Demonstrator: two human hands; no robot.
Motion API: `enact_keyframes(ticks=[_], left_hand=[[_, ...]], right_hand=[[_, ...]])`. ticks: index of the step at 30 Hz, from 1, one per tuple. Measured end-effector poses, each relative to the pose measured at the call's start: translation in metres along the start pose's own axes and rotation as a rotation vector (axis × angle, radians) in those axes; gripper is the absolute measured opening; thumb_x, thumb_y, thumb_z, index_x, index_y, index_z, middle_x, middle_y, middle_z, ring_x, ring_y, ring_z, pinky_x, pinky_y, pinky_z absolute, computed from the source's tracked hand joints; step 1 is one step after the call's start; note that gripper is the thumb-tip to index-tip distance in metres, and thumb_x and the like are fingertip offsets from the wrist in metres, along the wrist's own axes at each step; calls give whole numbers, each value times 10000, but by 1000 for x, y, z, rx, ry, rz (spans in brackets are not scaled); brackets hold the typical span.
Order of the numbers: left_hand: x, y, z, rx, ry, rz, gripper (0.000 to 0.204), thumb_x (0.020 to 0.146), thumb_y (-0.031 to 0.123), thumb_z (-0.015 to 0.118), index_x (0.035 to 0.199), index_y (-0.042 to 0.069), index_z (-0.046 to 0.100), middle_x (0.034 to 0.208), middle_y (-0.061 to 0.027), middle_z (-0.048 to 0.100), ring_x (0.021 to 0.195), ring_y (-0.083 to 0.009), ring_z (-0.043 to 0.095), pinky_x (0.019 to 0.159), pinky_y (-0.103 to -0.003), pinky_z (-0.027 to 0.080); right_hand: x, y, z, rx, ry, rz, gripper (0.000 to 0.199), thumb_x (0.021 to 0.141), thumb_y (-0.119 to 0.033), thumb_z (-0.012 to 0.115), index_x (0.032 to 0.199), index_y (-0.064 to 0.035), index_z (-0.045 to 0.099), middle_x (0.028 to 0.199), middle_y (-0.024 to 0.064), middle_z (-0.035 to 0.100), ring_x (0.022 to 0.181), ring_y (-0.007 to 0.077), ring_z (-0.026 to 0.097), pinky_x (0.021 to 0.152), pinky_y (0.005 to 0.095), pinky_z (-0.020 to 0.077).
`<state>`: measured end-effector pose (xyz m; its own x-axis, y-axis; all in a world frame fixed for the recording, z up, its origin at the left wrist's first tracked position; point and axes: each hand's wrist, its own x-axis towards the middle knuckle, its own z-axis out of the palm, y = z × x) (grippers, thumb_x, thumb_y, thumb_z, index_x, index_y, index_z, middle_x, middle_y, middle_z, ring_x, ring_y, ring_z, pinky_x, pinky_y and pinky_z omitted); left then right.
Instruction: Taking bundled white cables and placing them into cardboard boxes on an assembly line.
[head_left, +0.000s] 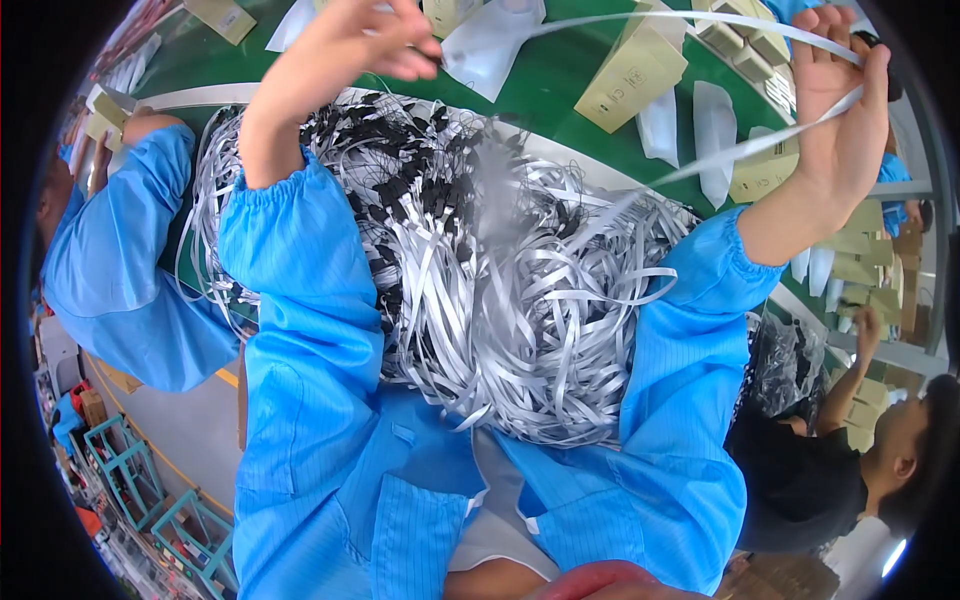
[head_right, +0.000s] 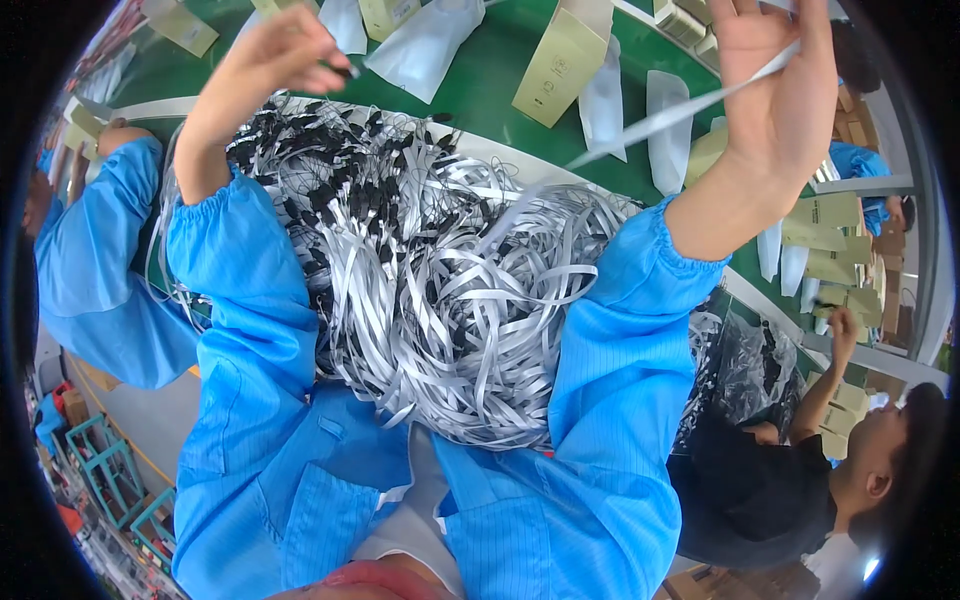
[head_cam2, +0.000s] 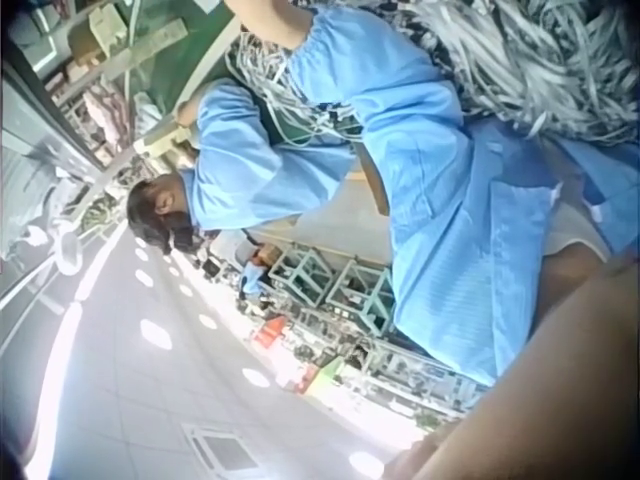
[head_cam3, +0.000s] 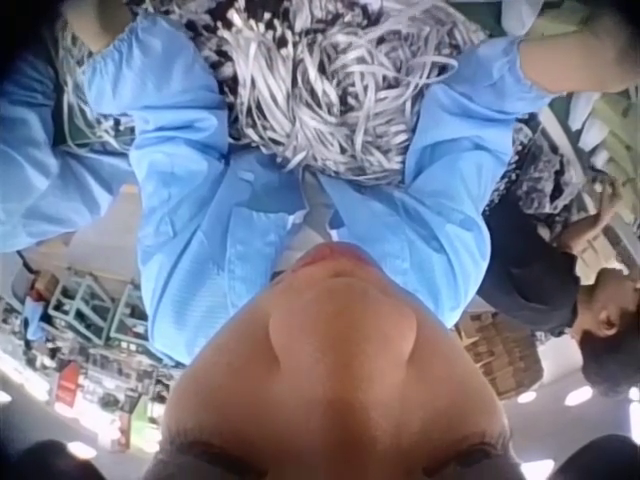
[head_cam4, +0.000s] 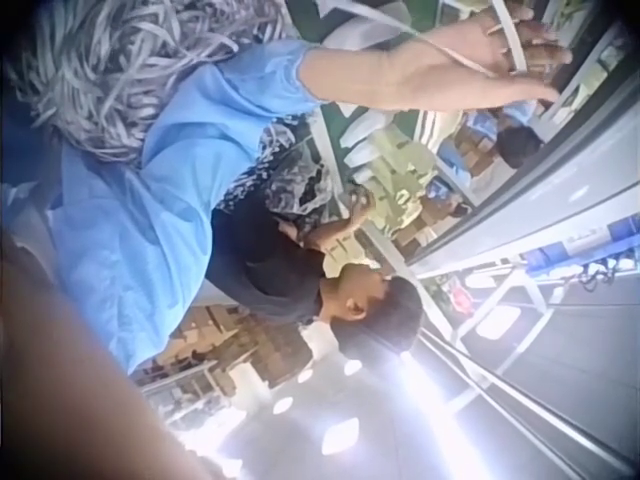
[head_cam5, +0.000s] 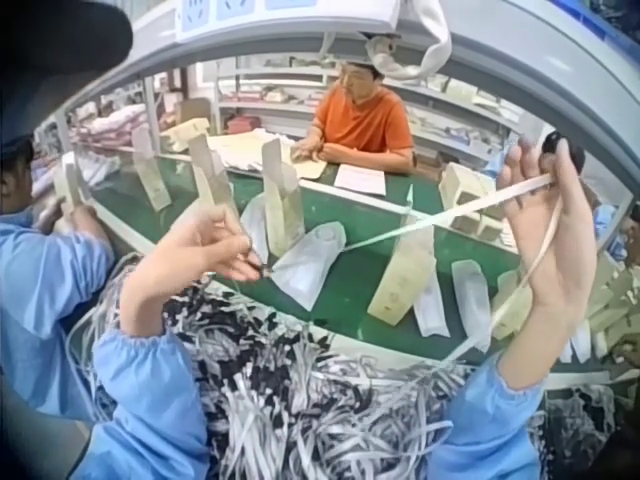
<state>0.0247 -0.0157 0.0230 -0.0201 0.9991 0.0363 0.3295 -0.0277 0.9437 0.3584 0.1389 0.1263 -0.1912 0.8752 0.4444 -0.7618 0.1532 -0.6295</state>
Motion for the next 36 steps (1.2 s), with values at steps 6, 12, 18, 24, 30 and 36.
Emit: enact_keyframes(ticks=[6, 12, 18, 24, 30, 36], left_hand=[[8, -9, 38, 301, -384, -49, 375, 998, 161, 588, 1347, 43, 516, 1226, -169, 675, 1102, -236, 670, 919, -343, 537], [31, 14, 103, 414, -241, 252, 536, 1049, 258, 551, 1521, 105, 350, 1442, -168, 521, 1337, -282, 513, 1083, -415, 433], [42, 41, 146, -197, -467, 455, 464, 1060, 304, 543, 1426, 31, 460, 1001, -88, 673, 986, -175, 644, 895, -313, 499], [46, 34, 89, -516, -732, 85, 304, 1049, 281, 567, 1175, 10, 623, 755, 1, 630, 735, -105, 620, 728, -226, 494], [68, -24, 67, -1399, -886, 91, 183, 1056, 225, 557, 1001, 51, 548, 1079, -85, 649, 1034, -148, 651, 888, -248, 533], [50, 32, 91, -1119, -79, 430, 172, 1032, 177, 600, 1110, 24, 589, 1102, -67, 639, 1082, -163, 620, 942, -276, 511]], right_hand=[[19, -18, -32, 424, -705, 545, 154, 1070, -105, 459, 983, 6, 521, 754, 20, 455, 780, 144, 498, 882, 253, 435], [-38, 9, 18, -173, -624, 388, 485, 1069, -467, 458, 1130, -7, 600, 932, 117, 694, 854, 227, 675, 806, 367, 576], [-48, 17, 38, -748, -748, 169, 624, 1030, -490, 552, 1343, 46, 488, 926, 120, 653, 862, 192, 650, 788, 343, 548], [-5, -20, -17, -210, -742, 45, 188, 1064, -163, 486, 1000, -1, 555, 758, 10, 464, 769, 148, 500, 802, 262, 428], [-8, 8, -4, -958, -87, -239, 289, 1028, -288, 562, 1099, -9, 536, 798, 35, 522, 767, 128, 530, 711, 247, 424], [-38, 46, 46, -1329, -525, 386, 879, 874, -410, 796, 1472, 69, 367, 962, 70, 587, 892, 119, 548, 770, 272, 467]])
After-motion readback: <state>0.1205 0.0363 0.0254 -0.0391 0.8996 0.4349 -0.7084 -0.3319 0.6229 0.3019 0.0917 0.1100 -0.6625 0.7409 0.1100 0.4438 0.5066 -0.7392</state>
